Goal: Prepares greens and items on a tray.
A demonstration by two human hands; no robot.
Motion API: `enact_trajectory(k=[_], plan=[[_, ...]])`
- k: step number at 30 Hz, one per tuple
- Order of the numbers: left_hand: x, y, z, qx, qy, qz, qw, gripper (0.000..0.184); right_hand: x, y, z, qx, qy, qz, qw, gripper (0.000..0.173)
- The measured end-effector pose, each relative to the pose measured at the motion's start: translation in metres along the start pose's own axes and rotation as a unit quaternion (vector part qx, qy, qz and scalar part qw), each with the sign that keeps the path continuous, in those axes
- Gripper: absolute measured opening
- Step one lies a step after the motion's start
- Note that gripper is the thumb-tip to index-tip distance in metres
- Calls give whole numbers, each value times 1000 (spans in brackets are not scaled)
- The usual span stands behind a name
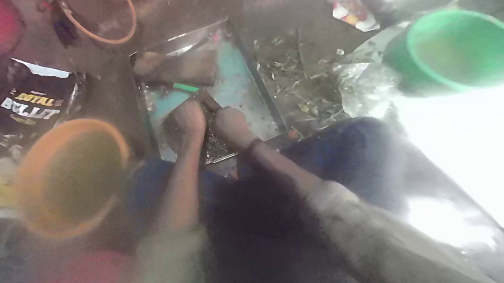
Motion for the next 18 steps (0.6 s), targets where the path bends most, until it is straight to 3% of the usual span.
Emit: enact_trajectory(k=[4, 6, 8, 11, 14, 18], plan=[[0, 2, -1, 1, 6, 21, 1000, 20, -26, -13, 6, -2, -9, 22, 1000, 34], [0, 0, 0, 2, 4, 24, 1000, 20, -15, -38, -15, -26, 16, -39, 999, 31], [-4, -2, 2, -2, 2, 19, 1000, 22, 7, -46, -25, -18, 16, -28, 999, 25], [-4, -1, 1, 4, -9, 10, 1000, 21, 26, -39, -30, 40, 6, 26, 999, 17], [-3, -5, 1, 8, -15, 11, 1000, 20, 31, -28, -32, 9, 23, -20, 999, 16], [4, -3, 1, 3, 12, 30, 999, 20, 0, 3, -2, -9, -5, 5, 1000, 30]])
Point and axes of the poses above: each hand's wrist, its own x-axis away from the middle knuckle, its own y-axis out of the back of the hand, z = x × y, the point moved 3 cm from there along -x, towards the middle knuckle, and after that the axes turned 5 degrees about y, right-handed, at the moved point
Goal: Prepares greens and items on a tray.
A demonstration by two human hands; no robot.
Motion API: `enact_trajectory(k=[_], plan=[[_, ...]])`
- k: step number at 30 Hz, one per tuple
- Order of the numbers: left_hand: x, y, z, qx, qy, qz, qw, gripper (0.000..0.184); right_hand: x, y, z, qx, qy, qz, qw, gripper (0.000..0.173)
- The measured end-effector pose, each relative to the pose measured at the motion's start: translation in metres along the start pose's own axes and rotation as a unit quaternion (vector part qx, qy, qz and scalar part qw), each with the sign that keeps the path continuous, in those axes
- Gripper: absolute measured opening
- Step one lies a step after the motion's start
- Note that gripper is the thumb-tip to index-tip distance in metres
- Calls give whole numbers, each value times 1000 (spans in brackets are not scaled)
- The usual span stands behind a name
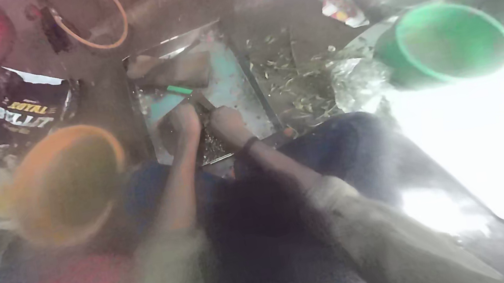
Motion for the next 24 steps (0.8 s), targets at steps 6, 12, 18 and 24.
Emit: enact_trajectory(k=[6, 12, 18, 24], plan=[[-3, -1, 0, -5, -6, -15, 1000, 24, -26, -23, 1, 10, -4, 34, 999, 32], [-12, -3, 0, 5, -22, -20, 1000, 23, 23, -32, -24, 31, 8, 24, 999, 19], [-11, -1, 2, 11, -20, -31, 999, 18, -2, -17, -9, -28, 31, -49, 998, 27], [-9, -3, 4, 15, -23, -21, 999, 20, -1, -41, -4, -22, -2, 11, 1000, 18]])
Point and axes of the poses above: each hand's wrist, its own x-axis away from the middle knuckle, its own y-axis out of the back of the hand, z = x × y, the point moved 3 cm from there along -x, towards the middle knuckle, and after that the axes turned 5 degrees about y, right-handed, at the moved point
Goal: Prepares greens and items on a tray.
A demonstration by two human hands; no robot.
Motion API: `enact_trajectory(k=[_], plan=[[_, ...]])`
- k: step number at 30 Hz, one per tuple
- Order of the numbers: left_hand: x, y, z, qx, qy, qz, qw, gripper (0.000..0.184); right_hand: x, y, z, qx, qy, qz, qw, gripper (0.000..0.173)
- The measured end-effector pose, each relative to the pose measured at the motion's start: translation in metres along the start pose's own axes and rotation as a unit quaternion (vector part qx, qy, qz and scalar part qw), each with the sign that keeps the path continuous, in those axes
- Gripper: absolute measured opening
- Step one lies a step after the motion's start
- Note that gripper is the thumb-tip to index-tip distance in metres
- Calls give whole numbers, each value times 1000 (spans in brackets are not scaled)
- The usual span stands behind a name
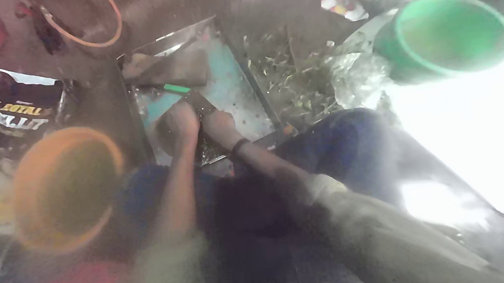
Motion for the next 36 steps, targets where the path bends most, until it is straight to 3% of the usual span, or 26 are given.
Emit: enact_trajectory(k=[5, 9, 12, 15, 18, 23, 29, 33, 36], plan=[[-6, 0, 0, 9, -2, -2, 1000, 18, 26, 1, -14, 68, -14, 33, 997, 21], [-1, 0, 1, 9, -2, -11, 1000, 17, 35, 17, -14, 7, 3, -13, 1000, 20], [-3, 0, 2, -2, 2, -20, 1000, 16, 6, 22, 2, 21, 50, -62, 997, 26], [0, 4, 0, -1, 9, -6, 1000, 20, -21, 25, 18, 24, -6, 16, 1000, 32], [-1, -1, 2, -7, -2, -6, 1000, 22, -2, -7, -13, -30, 15, -57, 998, 23], [-6, 1, 1, 12, -4, 0, 1000, 17, 27, 3, -27, 66, -12, 37, 997, 21], [1, 4, -1, -3, 4, -2, 1000, 18, 15, 22, -11, -5, 54, -78, 995, 23], [-2, 3, 0, -2, -6, -8, 1000, 16, -25, 29, 18, 32, 1, 34, 999, 33], [-3, 0, 2, 4, -2, -8, 1000, 18, -5, 2, -6, 1, 13, -13, 1000, 26]])
Point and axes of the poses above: each hand's wrist, its own x-axis away from the middle knuckle, its own y-axis out of the back of the hand, z = x × y, the point moved 3 cm from there along -x, towards the middle knuckle, and after that the axes turned 5 degrees about y, right-handed, at the moved point
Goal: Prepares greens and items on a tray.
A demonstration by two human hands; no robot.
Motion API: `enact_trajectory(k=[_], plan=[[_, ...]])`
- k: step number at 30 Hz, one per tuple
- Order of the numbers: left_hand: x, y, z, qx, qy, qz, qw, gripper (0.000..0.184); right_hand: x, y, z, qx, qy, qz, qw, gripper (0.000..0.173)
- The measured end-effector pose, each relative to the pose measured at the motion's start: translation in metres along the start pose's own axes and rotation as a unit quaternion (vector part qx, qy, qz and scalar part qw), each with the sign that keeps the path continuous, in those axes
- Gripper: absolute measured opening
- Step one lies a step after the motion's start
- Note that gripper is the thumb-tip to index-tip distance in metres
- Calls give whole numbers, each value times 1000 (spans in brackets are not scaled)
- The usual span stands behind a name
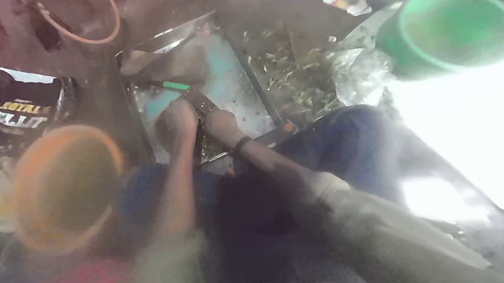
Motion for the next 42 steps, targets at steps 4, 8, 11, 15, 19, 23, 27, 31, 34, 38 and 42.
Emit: enact_trajectory(k=[4, 8, 11, 15, 19, 23, 27, 31, 34, 38, 42], plan=[[-5, 1, 1, 3, 5, 4, 1000, 18, 32, 1, -17, 47, 4, 29, 998, 17], [0, 3, -2, 10, -1, 5, 1000, 19, 39, 12, -19, 12, 6, -9, 1000, 16], [6, 8, -5, 3, 28, 19, 999, 21, 22, 17, -6, -13, 27, -34, 999, 19], [1, 2, -2, -1, 8, 8, 1000, 16, -21, 23, 22, 35, -13, 36, 999, 32], [4, 4, -1, 1, 22, 18, 1000, 21, 7, -10, -7, -8, -10, -23, 1000, 24], [-1, 6, 0, 32, 7, 15, 999, 20, 35, 5, -12, 53, -5, 31, 998, 20], [-1, 1, 1, 13, 3, 2, 1000, 18, 46, 19, -16, -14, 9, -21, 1000, 22], [5, 7, -1, 14, 45, 14, 999, 19, -3, 39, 17, 31, 11, 33, 999, 28], [0, 3, 1, 16, 15, 6, 1000, 17, -17, 10, 6, -3, 38, -43, 998, 23], [-1, 1, 3, 22, 28, 11, 999, 18, 20, -3, -10, -24, 0, 5, 1000, 23], [-4, 3, 2, 39, 11, -3, 999, 17, 34, 6, -21, 63, -10, 45, 997, 21]])
Point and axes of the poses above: each hand's wrist, its own x-axis away from the middle knuckle, its own y-axis out of the back of the hand, z = x × y, the point moved 3 cm from there along -x, towards the middle knuckle, and after that the axes turned 5 degrees about y, right-handed, at the moved point
